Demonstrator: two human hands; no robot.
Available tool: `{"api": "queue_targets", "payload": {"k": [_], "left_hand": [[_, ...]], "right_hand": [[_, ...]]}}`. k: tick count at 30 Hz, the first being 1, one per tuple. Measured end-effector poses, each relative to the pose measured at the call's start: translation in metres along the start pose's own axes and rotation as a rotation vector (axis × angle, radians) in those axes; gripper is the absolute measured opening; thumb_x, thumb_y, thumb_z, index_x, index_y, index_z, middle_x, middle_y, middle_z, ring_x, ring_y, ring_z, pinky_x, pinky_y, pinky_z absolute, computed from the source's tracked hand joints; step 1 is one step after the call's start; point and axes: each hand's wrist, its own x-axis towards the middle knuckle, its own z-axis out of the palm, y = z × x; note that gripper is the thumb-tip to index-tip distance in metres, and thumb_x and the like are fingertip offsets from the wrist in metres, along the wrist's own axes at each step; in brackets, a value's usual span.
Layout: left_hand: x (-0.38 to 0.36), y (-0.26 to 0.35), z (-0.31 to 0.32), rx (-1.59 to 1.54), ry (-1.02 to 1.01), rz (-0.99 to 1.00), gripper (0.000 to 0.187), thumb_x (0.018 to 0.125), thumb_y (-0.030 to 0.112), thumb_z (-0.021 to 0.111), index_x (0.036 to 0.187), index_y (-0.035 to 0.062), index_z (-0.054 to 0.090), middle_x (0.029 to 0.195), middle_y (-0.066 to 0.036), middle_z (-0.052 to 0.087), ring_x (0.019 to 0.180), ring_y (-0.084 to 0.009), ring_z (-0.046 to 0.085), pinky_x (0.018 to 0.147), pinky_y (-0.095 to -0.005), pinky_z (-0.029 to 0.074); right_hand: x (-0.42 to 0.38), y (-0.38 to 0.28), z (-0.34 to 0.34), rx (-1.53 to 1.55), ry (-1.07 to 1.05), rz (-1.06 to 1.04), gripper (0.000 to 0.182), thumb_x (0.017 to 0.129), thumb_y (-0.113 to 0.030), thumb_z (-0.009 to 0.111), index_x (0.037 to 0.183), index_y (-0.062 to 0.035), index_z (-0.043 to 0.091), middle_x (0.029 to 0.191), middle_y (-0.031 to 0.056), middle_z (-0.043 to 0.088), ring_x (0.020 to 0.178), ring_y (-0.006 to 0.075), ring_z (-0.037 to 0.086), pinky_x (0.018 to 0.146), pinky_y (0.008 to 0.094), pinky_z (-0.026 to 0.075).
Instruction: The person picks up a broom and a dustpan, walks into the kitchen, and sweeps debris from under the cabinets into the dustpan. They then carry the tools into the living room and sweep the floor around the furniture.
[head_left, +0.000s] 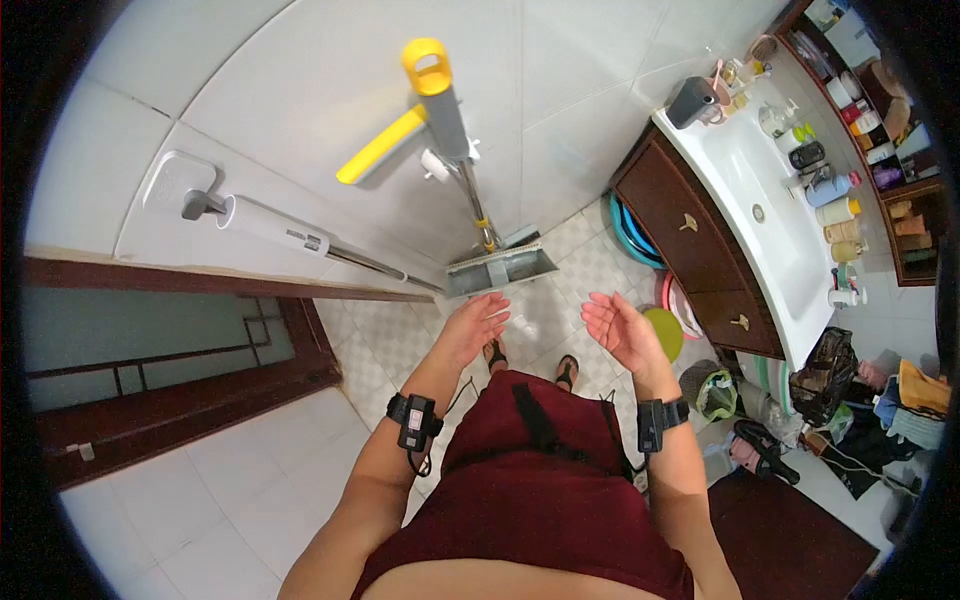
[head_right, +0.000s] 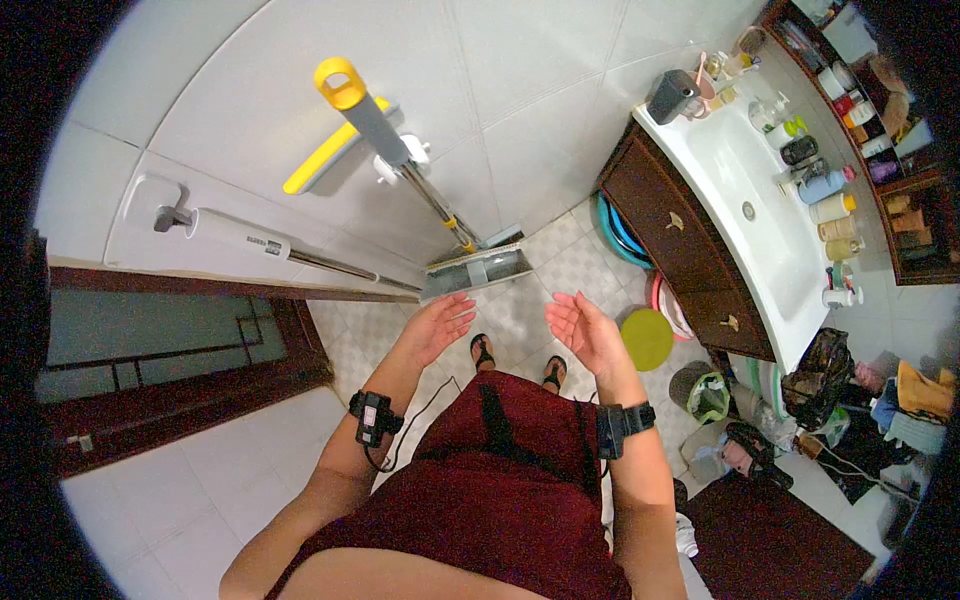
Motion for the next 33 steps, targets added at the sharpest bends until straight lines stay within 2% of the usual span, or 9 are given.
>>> {"api": "queue_targets", "payload": {"k": [2,5,10,14,18,24,26,29,33], "left_hand": [[0.008,-0.016,0.007,-0.058,-0.046,-0.033,0.034,0.086,0.028,0.051,0.112,0.0069,0.049,0.112,-0.008,0.053,0.100,-0.0211,0.051,0.082,-0.0322,0.042],[0.004,0.045,-0.035,-0.032,-0.021,0.030,0.032,0.086,0.026,0.051,0.112,0.0069,0.049,0.112,-0.008,0.053,0.098,-0.0200,0.052,0.080,-0.0313,0.042],[0.019,0.071,0.000,0.296,0.101,0.255,0.034,0.085,0.020,0.052,0.114,0.0049,0.046,0.110,-0.010,0.052,0.092,-0.0185,0.054,0.077,-0.0297,0.044],[0.050,0.087,0.013,0.604,0.214,0.872,0.040,0.080,0.008,0.057,0.116,0.0012,0.041,0.111,-0.013,0.046,0.084,-0.0183,0.056,0.070,-0.0278,0.046],[0.048,0.106,0.033,0.761,0.297,0.960,0.043,0.076,0.000,0.057,0.116,-0.0004,0.039,0.108,-0.015,0.044,0.079,-0.0195,0.057,0.067,-0.0276,0.047],[0.058,0.113,0.032,0.759,0.350,1.017,0.041,0.077,0.000,0.052,0.116,-0.0006,0.040,0.102,-0.017,0.050,0.083,-0.0251,0.058,0.070,-0.0326,0.047],[0.053,0.118,0.038,0.646,0.369,1.116,0.040,0.077,0.000,0.051,0.116,0.0005,0.041,0.102,-0.018,0.053,0.085,-0.0281,0.058,0.071,-0.0347,0.046],[0.039,0.138,0.045,1.005,0.462,1.043,0.038,0.077,0.001,0.050,0.115,0.0035,0.047,0.104,-0.018,0.055,0.088,-0.0310,0.058,0.072,-0.0366,0.046],[0.034,0.153,0.041,1.047,0.390,1.083,0.033,0.075,0.000,0.050,0.107,0.0086,0.055,0.088,-0.016,0.061,0.079,-0.0321,0.059,0.068,-0.0376,0.046]], "right_hand": [[-0.010,-0.017,0.008,-0.041,0.042,-0.018,0.036,0.092,-0.031,0.038,0.110,-0.0017,0.050,0.097,0.0103,0.061,0.088,0.0186,0.059,0.077,0.0270,0.047],[0.043,-0.005,0.069,-0.051,-0.057,-0.027,0.034,0.092,-0.029,0.039,0.108,-0.0016,0.051,0.097,0.0099,0.061,0.088,0.0179,0.059,0.077,0.0265,0.047],[0.066,-0.022,0.130,-0.521,0.041,-0.231,0.027,0.090,-0.022,0.048,0.107,-0.0029,0.054,0.096,0.0069,0.060,0.084,0.0129,0.057,0.074,0.0234,0.045],[0.101,-0.016,0.173,-0.897,0.015,-0.604,0.035,0.081,-0.022,0.061,0.110,-0.0034,0.052,0.098,0.0047,0.058,0.085,0.0111,0.054,0.071,0.0241,0.044],[0.100,-0.019,0.226,-1.251,0.171,-1.076,0.040,0.070,-0.026,0.071,0.096,-0.0001,0.055,0.088,0.0117,0.059,0.077,0.0208,0.057,0.061,0.0293,0.046],[0.102,-0.036,0.244,-1.437,0.247,-0.752,0.035,0.068,-0.030,0.070,0.073,-0.0019,0.051,0.083,0.0165,0.056,0.073,0.0295,0.056,0.060,0.0368,0.044],[0.112,-0.032,0.240,-1.488,0.213,-0.820,0.029,0.070,-0.027,0.067,0.075,-0.0028,0.052,0.080,0.0158,0.056,0.073,0.0316,0.056,0.061,0.0386,0.044],[0.114,-0.025,0.243,-1.492,0.235,-0.862,0.021,0.072,-0.020,0.062,0.078,-0.0037,0.051,0.077,0.0150,0.056,0.073,0.0345,0.056,0.062,0.0405,0.044],[0.116,-0.023,0.241,-1.495,0.266,-0.992,0.022,0.073,-0.022,0.061,0.073,-0.0009,0.055,0.072,0.0179,0.058,0.068,0.0325,0.059,0.059,0.0377,0.045]]}}
